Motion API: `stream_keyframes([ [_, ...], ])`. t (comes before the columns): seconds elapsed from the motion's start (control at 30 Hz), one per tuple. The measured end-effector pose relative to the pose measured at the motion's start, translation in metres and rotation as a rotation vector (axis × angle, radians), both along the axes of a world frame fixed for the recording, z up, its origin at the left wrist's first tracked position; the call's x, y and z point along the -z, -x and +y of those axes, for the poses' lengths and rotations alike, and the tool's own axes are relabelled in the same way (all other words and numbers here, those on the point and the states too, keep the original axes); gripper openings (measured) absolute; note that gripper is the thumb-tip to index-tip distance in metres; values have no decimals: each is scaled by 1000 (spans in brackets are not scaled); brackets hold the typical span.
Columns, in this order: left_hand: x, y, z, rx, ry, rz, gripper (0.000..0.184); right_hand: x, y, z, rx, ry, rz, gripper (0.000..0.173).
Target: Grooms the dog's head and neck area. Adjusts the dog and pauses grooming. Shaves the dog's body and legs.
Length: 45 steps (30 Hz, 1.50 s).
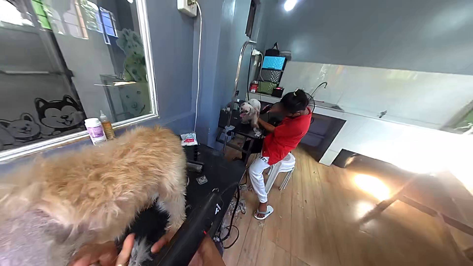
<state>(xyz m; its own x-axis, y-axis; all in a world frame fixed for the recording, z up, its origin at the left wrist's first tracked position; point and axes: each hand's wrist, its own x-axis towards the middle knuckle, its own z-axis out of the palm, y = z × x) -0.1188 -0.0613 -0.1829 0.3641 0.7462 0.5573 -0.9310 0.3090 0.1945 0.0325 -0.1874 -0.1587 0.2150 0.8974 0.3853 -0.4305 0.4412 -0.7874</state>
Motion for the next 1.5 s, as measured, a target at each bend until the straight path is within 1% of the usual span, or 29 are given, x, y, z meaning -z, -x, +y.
stream_keyframes([
  [0.07,-1,-6,-1,1,-105,-84,25,-16,6,2,33,-32,-113,56],
  [0.13,-4,-4,-4,45,-125,-151,29,-34,18,5,81,-78,-261,59],
  [0.2,-8,0,-9,42,-29,-196,30,-52,31,12,143,-125,-445,53],
  [0.27,-12,-2,-21,-39,164,-229,31,-73,41,18,201,-122,-626,40],
  [0.3,-12,1,-27,-77,210,-209,34,-79,45,20,211,-127,-721,39],
  [0.37,-9,9,-35,-110,215,-161,36,-83,53,29,203,-194,-872,44],
  [0.47,-3,14,-41,-133,263,-164,32,-83,66,42,193,-229,-1012,58],
  [0.53,-8,9,-43,-181,337,-169,31,-82,69,50,203,-260,-1076,60],
  [0.57,-8,9,-43,-171,357,-179,30,-81,71,52,194,-258,-1105,62],
  [0.63,-3,13,-42,-114,303,-199,27,-80,73,48,155,-222,-1121,63],
  [0.73,4,19,-35,-62,170,-186,25,-74,74,31,103,-190,-1083,61],
  [0.77,9,21,-29,-23,109,-200,24,-69,75,25,110,-203,-1077,60],
  [0.83,19,21,-18,60,86,-264,21,-58,75,11,147,-224,-1088,57],
  [0.87,29,17,-11,106,73,-314,21,-53,76,5,150,-244,-1078,53],
  [0.9,33,16,-10,119,110,-348,21,-46,77,-1,143,-268,-1057,50],
  [0.97,15,23,-26,100,307,-394,19,-30,81,-15,123,-306,-1033,49],
  [1.0,9,26,-37,76,365,-421,20,-24,84,-22,109,-317,-1027,51],
  [1.03,11,29,-43,57,313,-428,22,-21,86,-27,81,-337,-1012,53],
  [1.1,13,30,-47,65,314,-485,21,-22,86,-31,-3,-343,-973,54],
  [1.17,14,33,-49,127,352,-534,25,-33,85,-27,-39,-305,-965,51],
  [1.23,23,35,-44,236,249,-560,35,-51,88,-11,25,-295,-980,45],
  [1.27,29,34,-38,254,176,-560,38,-61,91,-2,77,-281,-995,45],
  [1.3,29,39,-43,181,146,-442,36,-70,96,8,121,-260,-1014,47],
  [1.33,30,46,-57,29,158,-240,36,-78,101,19,154,-237,-1034,52],
  [1.37,26,55,-77,-198,251,75,30,-82,105,31,163,-232,-1043,58],
  [1.4,14,63,-100,-412,330,440,23,-83,109,43,165,-245,-1081,62],
  [1.43,6,71,-116,-537,310,695,20,-82,113,53,165,-267,-1143,65],
  [1.47,-1,76,-124,-595,259,840,22,-80,116,59,152,-271,-1207,70],
  [1.5,1,78,-123,-642,189,910,27,-78,118,62,135,-256,-1256,73],
])
